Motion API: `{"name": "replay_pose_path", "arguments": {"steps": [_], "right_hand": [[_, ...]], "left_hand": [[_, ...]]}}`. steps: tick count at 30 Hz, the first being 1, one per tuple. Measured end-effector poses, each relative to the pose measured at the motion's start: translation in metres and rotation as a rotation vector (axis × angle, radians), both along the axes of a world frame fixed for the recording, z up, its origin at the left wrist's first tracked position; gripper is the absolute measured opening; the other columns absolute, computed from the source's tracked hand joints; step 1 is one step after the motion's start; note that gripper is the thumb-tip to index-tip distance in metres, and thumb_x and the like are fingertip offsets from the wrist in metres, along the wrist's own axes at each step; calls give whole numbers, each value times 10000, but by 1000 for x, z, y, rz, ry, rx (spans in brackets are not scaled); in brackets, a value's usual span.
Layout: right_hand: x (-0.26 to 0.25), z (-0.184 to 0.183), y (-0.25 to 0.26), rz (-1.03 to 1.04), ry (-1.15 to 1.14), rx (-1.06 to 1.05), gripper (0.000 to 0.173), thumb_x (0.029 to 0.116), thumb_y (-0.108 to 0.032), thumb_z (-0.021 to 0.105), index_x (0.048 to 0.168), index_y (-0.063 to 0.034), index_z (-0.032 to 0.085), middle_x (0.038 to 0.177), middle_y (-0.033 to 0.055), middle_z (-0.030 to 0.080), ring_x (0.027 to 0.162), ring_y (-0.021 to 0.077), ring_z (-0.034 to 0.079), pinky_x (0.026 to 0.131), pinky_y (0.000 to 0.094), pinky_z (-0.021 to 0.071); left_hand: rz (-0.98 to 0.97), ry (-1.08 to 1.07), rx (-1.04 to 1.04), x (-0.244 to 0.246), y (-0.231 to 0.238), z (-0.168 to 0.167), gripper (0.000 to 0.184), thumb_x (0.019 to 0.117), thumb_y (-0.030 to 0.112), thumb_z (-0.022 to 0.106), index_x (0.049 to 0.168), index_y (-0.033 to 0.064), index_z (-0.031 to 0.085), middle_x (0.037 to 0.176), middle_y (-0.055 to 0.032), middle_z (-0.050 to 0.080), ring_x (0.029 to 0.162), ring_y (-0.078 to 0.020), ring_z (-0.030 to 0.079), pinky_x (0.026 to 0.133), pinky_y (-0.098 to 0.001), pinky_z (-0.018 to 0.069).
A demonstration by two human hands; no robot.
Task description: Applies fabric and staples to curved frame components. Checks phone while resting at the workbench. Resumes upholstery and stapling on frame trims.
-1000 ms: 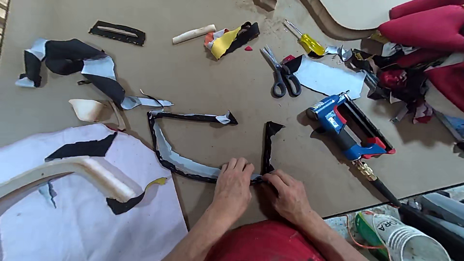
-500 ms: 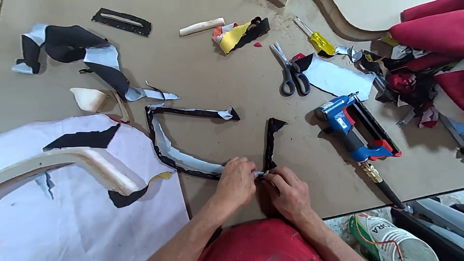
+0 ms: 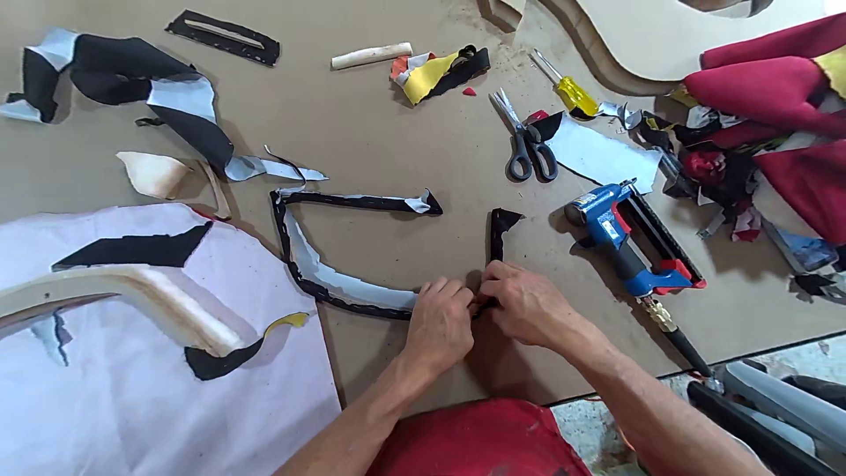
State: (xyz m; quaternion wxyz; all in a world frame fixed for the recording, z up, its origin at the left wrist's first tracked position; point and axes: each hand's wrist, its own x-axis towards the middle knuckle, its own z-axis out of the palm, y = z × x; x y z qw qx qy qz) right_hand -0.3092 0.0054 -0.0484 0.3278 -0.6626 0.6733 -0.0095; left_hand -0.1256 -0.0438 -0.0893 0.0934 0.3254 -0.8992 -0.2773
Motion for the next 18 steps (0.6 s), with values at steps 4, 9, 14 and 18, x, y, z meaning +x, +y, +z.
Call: {"name": "replay_pose_path", "arguments": {"steps": [4,9,14,18], "right_hand": [[-3,-5,-4,23,-45,-8,24,870,-189,727,869,-178,748,1063,-34,666,1033,159,630,823,384,565],[-6,-23,12,33,-149,-225,72,855,-166,690,789,-172,719,955,-65,682,969,127,630,798,336,553],[-4,-38,28,39,-150,-416,139,905,-190,630,807,-190,728,1006,-88,699,981,99,627,811,279,548],[0,-48,41,5,-130,-540,165,931,-178,600,861,-174,749,1079,-44,717,1018,128,652,846,297,569]], "left_hand": [[44,153,35,4,0,-16,222,972,224,576,869,141,754,847,16,680,880,-167,649,832,-379,524],[-15,283,61,10,-2,-23,248,1005,227,562,892,134,763,908,20,705,945,-150,659,867,-340,551],[-82,336,-45,14,0,-30,247,1014,215,558,904,142,767,916,13,707,937,-143,659,835,-307,553],[-154,361,-211,16,3,-33,197,983,126,574,933,111,765,917,-25,713,927,-182,677,846,-336,568]]}}
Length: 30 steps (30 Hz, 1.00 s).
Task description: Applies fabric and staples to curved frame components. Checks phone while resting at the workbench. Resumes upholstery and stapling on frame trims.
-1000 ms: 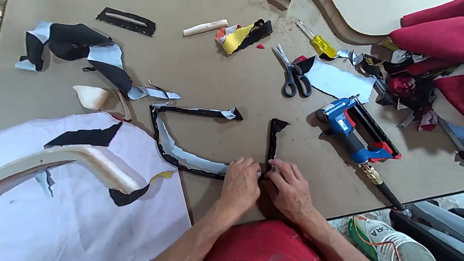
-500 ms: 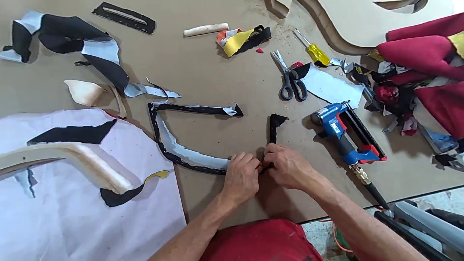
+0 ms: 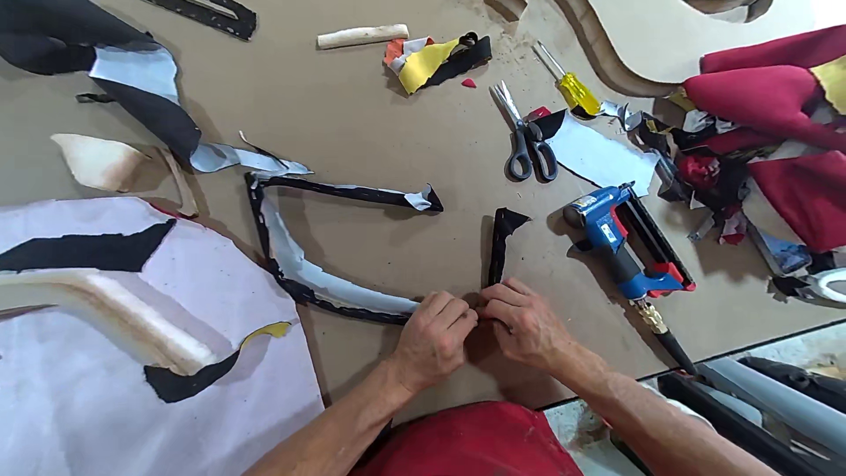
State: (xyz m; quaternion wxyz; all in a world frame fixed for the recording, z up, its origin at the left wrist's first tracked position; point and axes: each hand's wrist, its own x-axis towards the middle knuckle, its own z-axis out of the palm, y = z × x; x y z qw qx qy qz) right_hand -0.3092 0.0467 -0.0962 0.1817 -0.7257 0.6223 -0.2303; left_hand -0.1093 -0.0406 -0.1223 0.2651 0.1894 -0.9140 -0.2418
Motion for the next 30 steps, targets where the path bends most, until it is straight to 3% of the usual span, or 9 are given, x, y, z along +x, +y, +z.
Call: {"name": "replay_pose_path", "arguments": {"steps": [9,13,21,24,25,27,28,30], "right_hand": [[13,-17,17,-143,30,-191,176,938,-158,598,949,-192,770,1122,-23,722,956,155,647,778,329,542],[17,-19,19,-200,24,-208,163,995,-238,614,959,-198,768,1132,-42,723,960,139,643,798,319,525],[22,-14,23,-261,-1,-203,154,992,-231,639,977,-195,787,1175,-41,735,992,132,660,831,309,537],[-1,13,30,-504,94,-235,156,951,-235,682,961,-120,787,1132,77,745,1028,227,710,873,393,599],[-19,25,33,-630,187,-219,212,934,-243,698,1022,-70,784,1158,149,729,1070,305,698,903,459,584],[-62,46,40,-846,322,-4,480,935,-329,700,1320,-45,661,1379,258,587,1288,460,552,1031,623,472],[-83,48,42,-925,340,104,633,916,-381,721,1440,-64,559,1442,290,506,1333,517,476,1034,692,419],[-115,38,45,-997,341,238,821,857,-428,783,1530,-90,456,1400,334,512,1277,576,490,970,763,410]], "left_hand": [[-79,-34,-102,7,-3,5,183,967,81,583,1001,90,762,943,-40,723,894,-192,674,820,-324,563],[-39,-57,-175,9,5,7,199,954,53,576,1040,66,756,911,-37,715,843,-195,661,780,-321,555],[27,-62,-221,12,18,7,216,960,42,566,1034,51,770,871,-65,699,785,-212,637,759,-334,539],[42,-76,-213,13,19,7,230,962,50,566,1069,59,769,877,-62,709,785,-214,642,752,-335,536],[46,-78,-214,12,19,7,230,960,47,564,1068,60,767,880,-62,712,782,-213,642,746,-335,534],[56,-81,-214,12,20,8,230,951,39,566,1054,61,771,877,-59,714,779,-209,643,737,-329,533],[58,-86,-214,12,21,9,229,948,38,568,1048,63,773,880,-57,716,780,-208,644,736,-328,534],[66,-97,-220,11,22,10,227,945,40,574,1046,64,776,874,-54,710,781,-206,644,732,-321,533]]}}
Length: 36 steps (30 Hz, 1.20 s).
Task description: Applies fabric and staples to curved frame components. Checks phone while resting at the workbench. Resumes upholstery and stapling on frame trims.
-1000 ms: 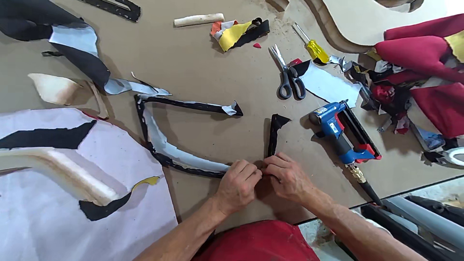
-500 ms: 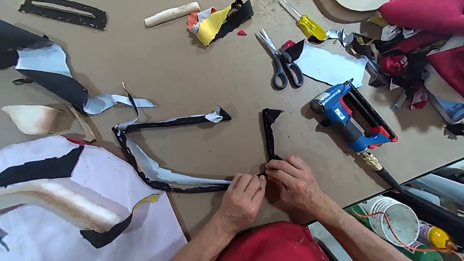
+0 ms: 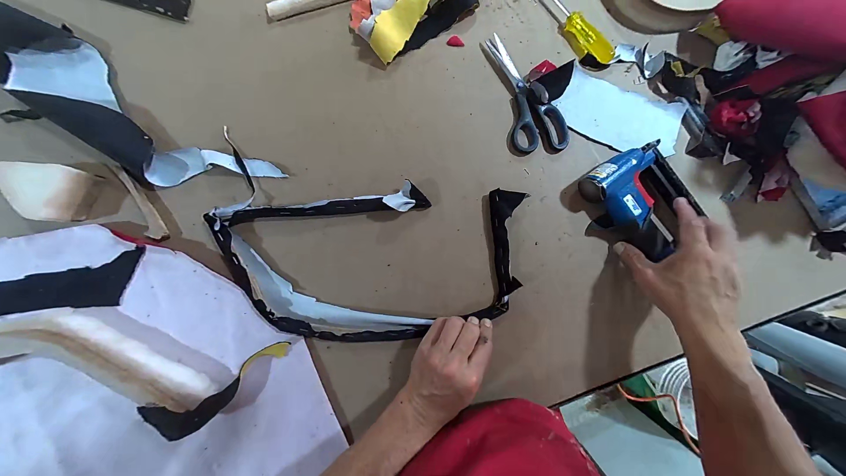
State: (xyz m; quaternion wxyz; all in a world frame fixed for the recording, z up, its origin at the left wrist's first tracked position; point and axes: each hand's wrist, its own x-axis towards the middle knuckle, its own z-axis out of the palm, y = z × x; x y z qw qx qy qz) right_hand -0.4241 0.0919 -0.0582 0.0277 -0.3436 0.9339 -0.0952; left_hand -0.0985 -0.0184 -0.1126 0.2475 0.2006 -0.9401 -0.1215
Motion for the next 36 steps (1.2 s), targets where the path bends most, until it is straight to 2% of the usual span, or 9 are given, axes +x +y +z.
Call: {"name": "replay_pose_path", "arguments": {"steps": [6,8,11,15,19,22,30,33,36], "right_hand": [[-22,19,-11,33,-168,97,731,811,-271,772,1490,-158,528,1135,226,703,992,473,674,803,741,486],[-8,52,-7,-33,-227,146,575,806,-364,671,1353,-192,629,951,182,708,811,421,672,662,706,479],[38,94,21,-48,-453,159,478,810,-552,637,1056,-144,679,739,10,667,609,187,663,527,475,556],[126,118,41,63,-810,5,283,871,-189,699,1069,13,673,839,42,732,721,118,711,670,386,621],[181,107,35,98,-711,78,283,861,-226,690,961,38,672,777,129,714,698,173,705,661,415,588],[190,100,29,118,-690,157,281,845,-224,686,963,32,682,762,140,712,688,205,706,643,447,570],[203,94,20,104,-677,233,252,821,-223,696,949,-6,694,760,105,715,695,180,707,632,433,569],[207,96,24,46,-685,161,234,809,-201,704,940,-7,701,754,81,716,686,149,703,631,401,572],[194,96,37,-75,-713,-40,212,840,-156,677,972,9,661,752,34,706,643,114,691,605,364,606]], "left_hand": [[-1,-116,-43,7,5,6,293,965,65,529,1142,88,762,1032,-43,751,858,-200,670,737,-333,519],[-6,-136,-55,9,7,5,315,972,78,505,1172,89,748,1084,-46,749,870,-204,665,718,-340,498],[2,-144,-51,11,8,5,335,982,85,492,1206,98,740,1114,-37,748,876,-200,658,706,-346,480],[-17,-129,-24,13,6,5,332,1001,88,476,1205,100,738,1160,-40,741,867,-199,653,686,-349,467],[-34,-133,-34,15,1,6,302,1006,75,471,1141,93,741,1168,-36,730,843,-194,634,672,-354,453],[-42,-121,-47,15,-2,8,272,991,59,469,1012,86,738,1130,-42,732,829,-196,630,663,-347,447],[-92,-93,8,20,-3,3,268,991,89,471,955,98,737,1108,-58,731,822,-206,633,675,-355,450],[-93,-97,-3,23,-2,1,275,992,105,467,1006,99,741,1154,-57,732,833,-206,641,674,-359,449],[-99,-110,20,27,-3,0,348,1022,103,450,1249,108,713,1249,-36,714,869,-193,638,697,-350,450]]}}
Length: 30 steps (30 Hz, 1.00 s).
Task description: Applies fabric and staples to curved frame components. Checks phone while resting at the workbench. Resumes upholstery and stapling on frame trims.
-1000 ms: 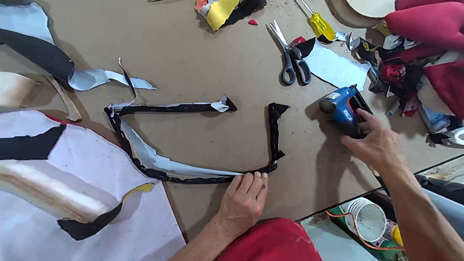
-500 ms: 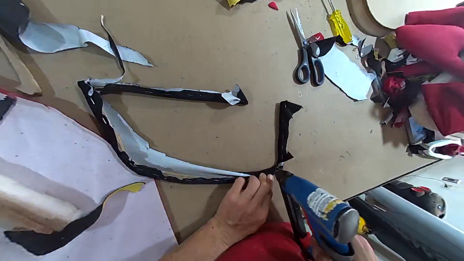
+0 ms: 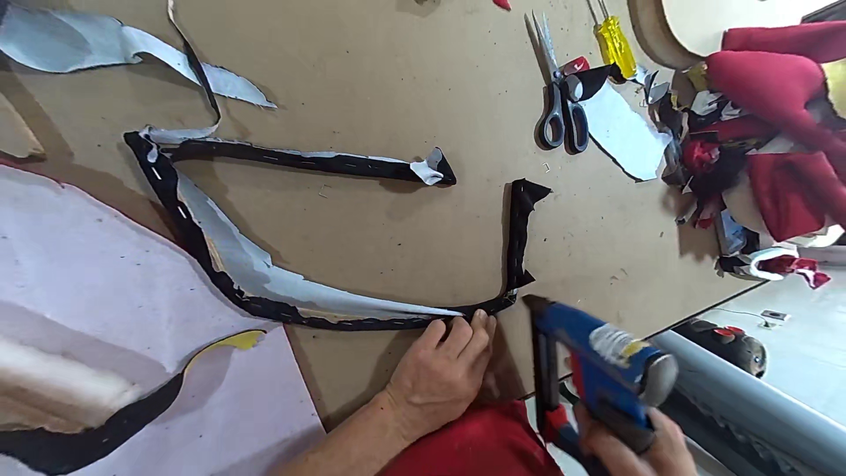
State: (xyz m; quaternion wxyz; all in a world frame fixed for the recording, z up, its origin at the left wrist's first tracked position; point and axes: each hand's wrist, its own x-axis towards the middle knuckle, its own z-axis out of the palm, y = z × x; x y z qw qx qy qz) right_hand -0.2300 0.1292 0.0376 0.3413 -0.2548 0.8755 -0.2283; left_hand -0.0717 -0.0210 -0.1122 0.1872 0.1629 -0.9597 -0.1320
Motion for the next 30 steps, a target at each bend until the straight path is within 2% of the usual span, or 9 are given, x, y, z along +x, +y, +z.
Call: {"name": "replay_pose_path", "arguments": {"steps": [3,6,11,14,18,21,25,27,30], "right_hand": [[-32,2,3,-75,174,88,299,828,-245,669,1017,-14,652,754,24,691,627,152,681,564,418,589],[-59,-6,-10,-7,486,319,498,826,-423,625,1120,-25,683,827,140,695,754,322,680,652,598,504],[-92,-40,-21,163,642,355,719,860,-494,665,1453,-103,555,934,217,718,820,460,688,671,694,498],[-89,-39,-48,435,733,131,658,842,-361,705,1433,-99,587,1292,223,632,1129,461,634,796,661,537],[-79,-67,-96,1046,574,-176,435,851,-254,748,1283,-262,705,1415,59,601,1411,319,472,1103,600,429],[-87,-114,-102,1244,555,-450,208,972,-324,632,1120,-272,767,1173,-63,689,1291,158,572,1176,531,386],[-74,-127,-97,1217,578,-558,204,989,-224,573,1082,-155,742,1061,0,709,1141,176,654,1181,534,379],[-56,-123,-98,1121,620,-607,227,996,-244,549,1085,-151,736,1058,18,714,1104,200,668,1140,545,410],[-17,-101,-97,979,645,-660,222,981,-243,573,1074,-152,753,1021,18,727,1018,204,685,1036,526,477]], "left_hand": [[-45,87,46,5,-3,-1,359,1014,73,465,1289,117,692,1178,-45,737,880,-198,661,711,-342,486],[-19,171,36,11,-8,5,314,1019,88,478,1233,128,704,1081,-37,732,879,-202,651,711,-338,490],[167,115,-40,20,-14,24,245,984,81,500,1090,126,715,1020,-35,724,889,-206,661,717,-337,502],[215,16,4,23,-9,27,207,938,87,538,980,110,740,902,-46,706,799,-218,657,655,-349,505],[303,-98,218,27,9,18,275,990,224,517,993,116,770,907,-66,712,845,-245,704,705,-383,594],[477,-137,397,24,17,27,319,998,290,507,1047,135,782,943,-58,736,910,-240,724,776,-394,614],[694,-179,835,13,17,56,393,1050,314,468,1237,80,721,1066,-94,740,986,-248,712,901,-456,578],[814,-32,1185,8,11,63,417,1095,317,390,1265,58,669,1118,-84,736,974,-199,718,882,-414,585],[994,489,1584,-7,13,68,381,1125,240,347,1250,-20,595,1059,-122,714,903,-203,718,782,-377,609]]}}
